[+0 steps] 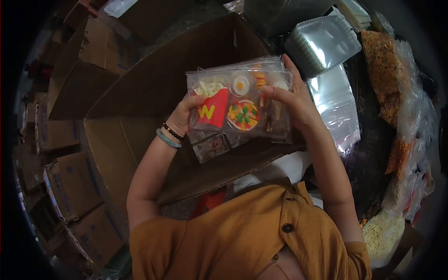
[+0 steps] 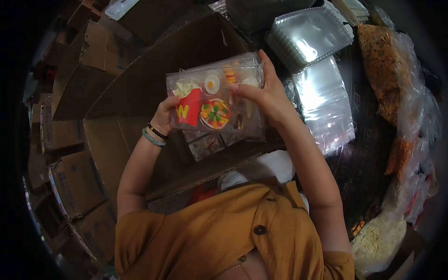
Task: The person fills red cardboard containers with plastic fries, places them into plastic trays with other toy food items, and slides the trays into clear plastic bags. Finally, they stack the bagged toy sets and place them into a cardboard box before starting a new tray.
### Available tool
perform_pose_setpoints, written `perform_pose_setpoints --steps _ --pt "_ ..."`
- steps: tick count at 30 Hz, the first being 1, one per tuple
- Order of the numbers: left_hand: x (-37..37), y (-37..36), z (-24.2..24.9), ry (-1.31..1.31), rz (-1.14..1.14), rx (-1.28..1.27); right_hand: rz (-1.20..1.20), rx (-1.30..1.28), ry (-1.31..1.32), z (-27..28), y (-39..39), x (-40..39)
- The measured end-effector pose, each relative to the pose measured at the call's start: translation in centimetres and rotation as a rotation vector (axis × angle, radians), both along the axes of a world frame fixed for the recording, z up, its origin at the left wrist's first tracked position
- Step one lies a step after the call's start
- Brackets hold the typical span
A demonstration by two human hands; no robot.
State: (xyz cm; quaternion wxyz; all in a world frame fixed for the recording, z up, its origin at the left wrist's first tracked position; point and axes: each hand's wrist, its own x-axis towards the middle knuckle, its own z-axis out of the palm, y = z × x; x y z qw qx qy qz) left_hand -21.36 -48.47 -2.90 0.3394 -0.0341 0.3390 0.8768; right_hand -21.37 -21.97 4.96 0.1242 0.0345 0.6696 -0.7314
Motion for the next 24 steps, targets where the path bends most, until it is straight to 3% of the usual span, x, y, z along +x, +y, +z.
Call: perform_pose_setpoints --steps 4,6,8,11,12,15,17,21,24 --pt "0.1 -1.3 -2.5 -0.013 0.025 0.015 0.005 0.012 -0.047 -0.1 -0.3 0.4" --pt "0.3 -1.7 -4.6 -0.022 0.014 0.089 0.073 0.249 0.153 -0.4 0.0 0.6" --pt "1.1 -1.7 -7.6 -0.132 0.026 0.266 0.067 0.186 0.139 0.5 0.8 1.8" --pt "2.8 -1.7 -13.2 -0.299 0.056 0.309 0.013 0.120 0.152 2.2 4.2 4.8" --pt "3.4 -1.6 -13.9 -0.379 0.036 0.153 -0.030 0.117 0.163 2.6 6.0 6.2" --pt "4.6 -2.2 -21.8 -0.420 -0.098 0.081 -0.242 0.201 0.063 2.2 12.5 11.0" --pt "5.5 -2.4 -26.9 -0.561 0.006 -0.212 -0.415 0.296 -0.031 1.6 16.6 14.8" --pt "8.3 1.9 -28.3 -0.674 0.029 -0.359 -0.753 0.316 -0.201 0.9 22.4 23.5" --pt "12.4 3.6 -41.1 -0.719 -0.122 -0.316 -0.970 0.224 -0.271 0.0 24.4 28.0"
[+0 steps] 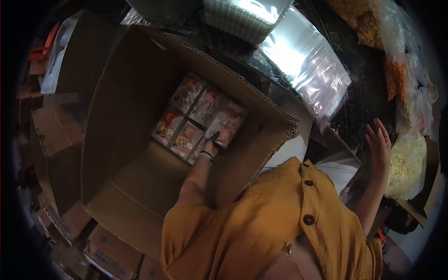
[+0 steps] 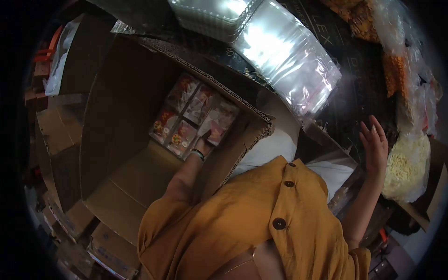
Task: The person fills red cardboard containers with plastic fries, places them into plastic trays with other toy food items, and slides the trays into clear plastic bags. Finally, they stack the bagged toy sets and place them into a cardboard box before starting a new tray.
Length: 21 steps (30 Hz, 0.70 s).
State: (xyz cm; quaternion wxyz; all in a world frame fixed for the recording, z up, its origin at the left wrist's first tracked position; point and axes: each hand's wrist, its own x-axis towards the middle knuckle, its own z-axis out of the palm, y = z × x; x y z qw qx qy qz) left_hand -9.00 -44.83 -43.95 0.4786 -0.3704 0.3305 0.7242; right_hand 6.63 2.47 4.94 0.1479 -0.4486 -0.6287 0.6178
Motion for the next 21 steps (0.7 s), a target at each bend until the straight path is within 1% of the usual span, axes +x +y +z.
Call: perform_pose_setpoints --steps 1,3,4,6,7,8,9,10,11,12,13,14,15,16,17,18,19,20,21 --pt "0.1 0.6 -0.3 -0.003 -0.019 0.000 -0.070 -0.010 -0.001 -0.2 0.0 0.7" --pt "0.2 2.1 -0.8 -0.050 -0.110 -0.126 -0.079 -0.004 -0.007 -0.2 -0.6 1.1" --pt "0.2 2.8 0.3 -0.051 -0.117 -0.122 -0.069 -0.002 -0.013 0.0 -1.1 1.1" --pt "-0.1 3.4 2.6 -0.031 -0.125 -0.481 -0.035 0.019 -0.024 0.2 -1.7 0.9" --pt "0.3 2.6 0.0 -0.020 -0.122 -0.477 0.002 0.039 -0.032 0.2 -1.9 0.6" --pt "1.3 0.9 -5.1 0.201 -0.219 -0.847 0.001 0.043 -0.021 0.2 -2.0 0.4" --pt "1.7 0.2 -7.7 0.427 -0.314 -1.214 0.005 0.048 -0.033 0.2 -2.2 0.4" --pt "1.4 -0.6 -2.7 0.437 -0.311 -1.209 0.006 0.055 -0.045 0.2 -2.3 0.5" --pt "-0.6 0.6 3.0 0.781 -0.591 -1.185 -0.002 0.061 -0.036 0.1 -2.3 0.7" --pt "-3.1 2.1 9.7 1.129 -0.870 -1.124 0.001 0.061 -0.046 -0.1 -2.2 1.0" --pt "-4.2 2.8 10.9 1.155 -0.870 -1.116 -0.002 0.062 -0.053 -0.2 -2.3 1.4" --pt "-5.5 3.4 11.8 1.187 -1.064 -1.114 -0.028 0.071 -0.039 -0.3 -2.5 1.6" --pt "-7.1 4.3 12.2 1.227 -1.256 -1.107 0.001 0.089 -0.060 -0.3 -2.7 1.8" --pt "-8.0 4.3 9.3 1.288 -1.256 -1.089 0.023 0.117 -0.075 -0.1 -2.8 2.0" --pt "-8.5 3.9 4.0 1.451 -1.332 -1.124 -0.025 0.149 -0.047 -0.1 -2.9 2.4" --pt "-9.4 4.8 1.2 1.621 -1.395 -1.156 0.002 0.133 -0.038 0.0 -2.9 2.7" --pt "-9.8 6.4 4.4 1.466 -1.229 -0.903 0.033 0.115 -0.037 0.4 -3.2 3.1" --pt "-9.7 7.8 8.5 1.288 -1.072 -0.651 0.010 0.106 -0.015 1.1 -4.0 2.9" --pt "-10.3 7.3 2.0 1.324 -1.073 -0.618 -0.020 0.136 -0.006 1.4 -3.9 3.4"
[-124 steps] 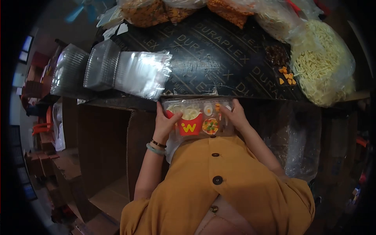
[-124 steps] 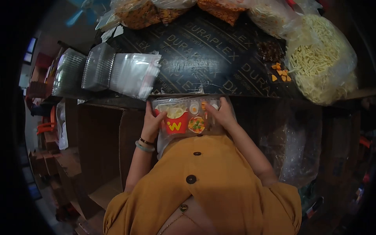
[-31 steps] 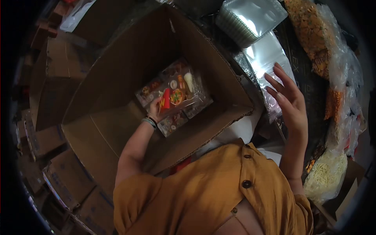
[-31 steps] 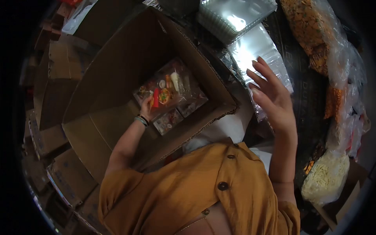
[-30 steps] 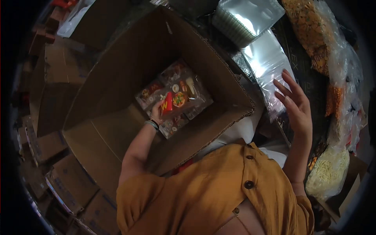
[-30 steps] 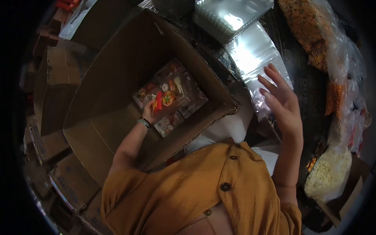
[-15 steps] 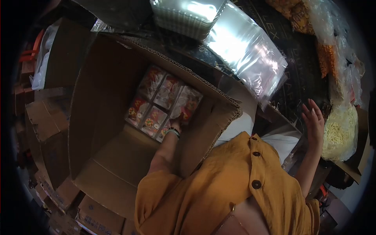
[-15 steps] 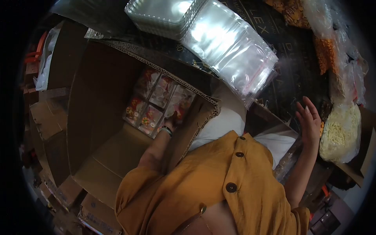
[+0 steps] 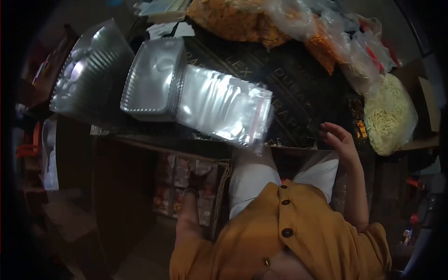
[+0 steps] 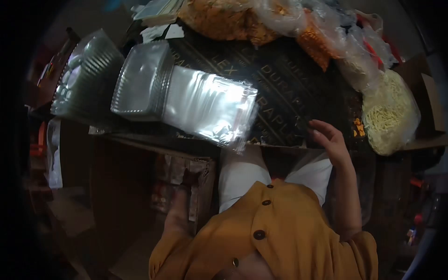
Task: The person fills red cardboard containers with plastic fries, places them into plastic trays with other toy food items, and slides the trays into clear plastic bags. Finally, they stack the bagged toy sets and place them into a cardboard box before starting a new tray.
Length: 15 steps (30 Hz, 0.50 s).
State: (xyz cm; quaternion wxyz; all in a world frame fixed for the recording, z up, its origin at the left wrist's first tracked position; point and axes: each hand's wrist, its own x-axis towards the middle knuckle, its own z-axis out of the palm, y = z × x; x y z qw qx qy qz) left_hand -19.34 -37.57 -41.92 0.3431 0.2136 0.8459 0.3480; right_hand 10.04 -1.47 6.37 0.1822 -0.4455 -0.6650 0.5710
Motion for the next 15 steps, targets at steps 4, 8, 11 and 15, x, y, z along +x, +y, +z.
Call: perform_pose_setpoints --steps 4,8,11,15 --pt "-1.6 2.1 -7.4 0.420 -0.440 -0.176 0.052 0.028 -0.023 -0.8 0.0 1.4" --pt "-3.9 0.4 2.5 0.451 -0.093 0.078 0.151 0.271 -0.096 -0.7 -1.5 0.7" --pt "-8.4 -2.1 10.8 0.427 0.163 0.268 0.247 0.549 -0.133 -0.1 -2.4 -0.4" --pt "-7.7 -0.4 27.2 0.531 0.447 0.517 0.343 0.880 0.007 -0.8 -1.8 -0.3"
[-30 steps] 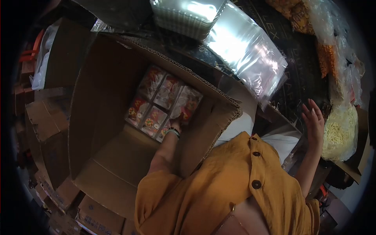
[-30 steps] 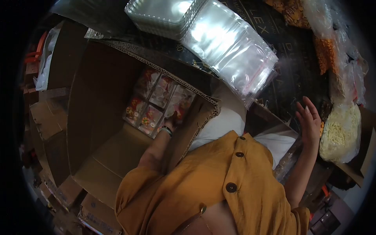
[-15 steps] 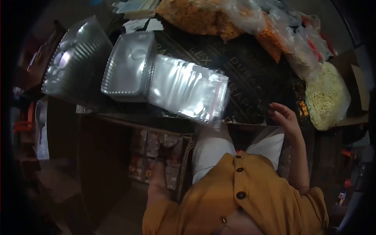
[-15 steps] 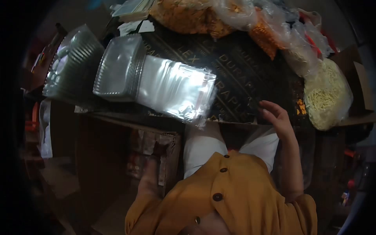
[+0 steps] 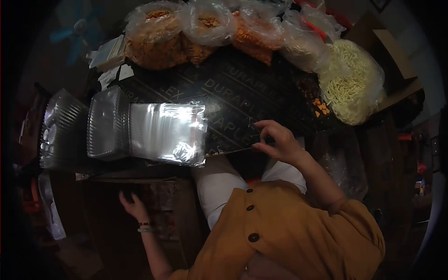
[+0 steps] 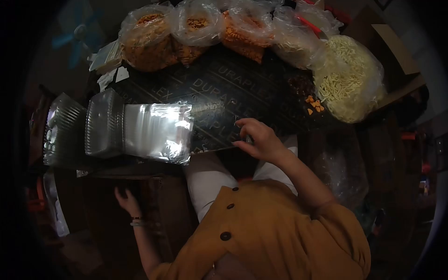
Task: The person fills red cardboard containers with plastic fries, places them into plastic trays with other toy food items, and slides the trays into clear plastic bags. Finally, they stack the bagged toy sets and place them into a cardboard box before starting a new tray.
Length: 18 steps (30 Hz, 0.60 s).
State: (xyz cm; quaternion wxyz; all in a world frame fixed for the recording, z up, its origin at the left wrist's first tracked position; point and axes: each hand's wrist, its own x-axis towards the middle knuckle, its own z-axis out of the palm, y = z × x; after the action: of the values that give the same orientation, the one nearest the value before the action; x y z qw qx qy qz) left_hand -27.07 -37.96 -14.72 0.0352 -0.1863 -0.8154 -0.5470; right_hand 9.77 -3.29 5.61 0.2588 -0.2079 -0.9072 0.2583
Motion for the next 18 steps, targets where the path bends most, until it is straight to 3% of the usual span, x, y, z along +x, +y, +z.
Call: perform_pose_setpoints --steps 2,3,5,6,9,11,13,14,18 --pt "4.1 4.4 11.4 0.149 0.018 0.042 0.001 -0.032 0.008 0.3 0.1 0.4" --pt "6.4 6.3 15.6 0.144 -0.098 0.162 0.008 -0.064 0.008 0.4 0.2 0.6" --pt "10.1 9.2 20.2 0.149 -0.214 0.278 0.040 -0.068 0.021 0.5 0.3 1.1" --pt "11.6 10.3 21.6 0.134 -0.445 0.209 0.068 -0.071 0.024 0.6 0.3 1.3" --pt "17.2 15.9 24.7 0.254 -0.964 0.017 0.252 0.151 0.023 2.0 0.2 1.7" --pt "21.2 20.2 24.2 0.235 -1.084 0.032 0.312 0.150 -0.014 3.2 -0.6 2.1" --pt "24.0 23.0 23.3 -0.071 -1.316 0.024 0.345 0.144 -0.059 3.8 -0.6 3.1" --pt "24.8 23.8 21.9 -0.239 -1.398 -0.057 0.393 0.147 -0.131 3.9 -0.4 3.8" --pt "28.2 25.8 21.1 -0.295 -1.479 -0.206 0.492 -0.003 -0.167 2.7 0.6 7.2"
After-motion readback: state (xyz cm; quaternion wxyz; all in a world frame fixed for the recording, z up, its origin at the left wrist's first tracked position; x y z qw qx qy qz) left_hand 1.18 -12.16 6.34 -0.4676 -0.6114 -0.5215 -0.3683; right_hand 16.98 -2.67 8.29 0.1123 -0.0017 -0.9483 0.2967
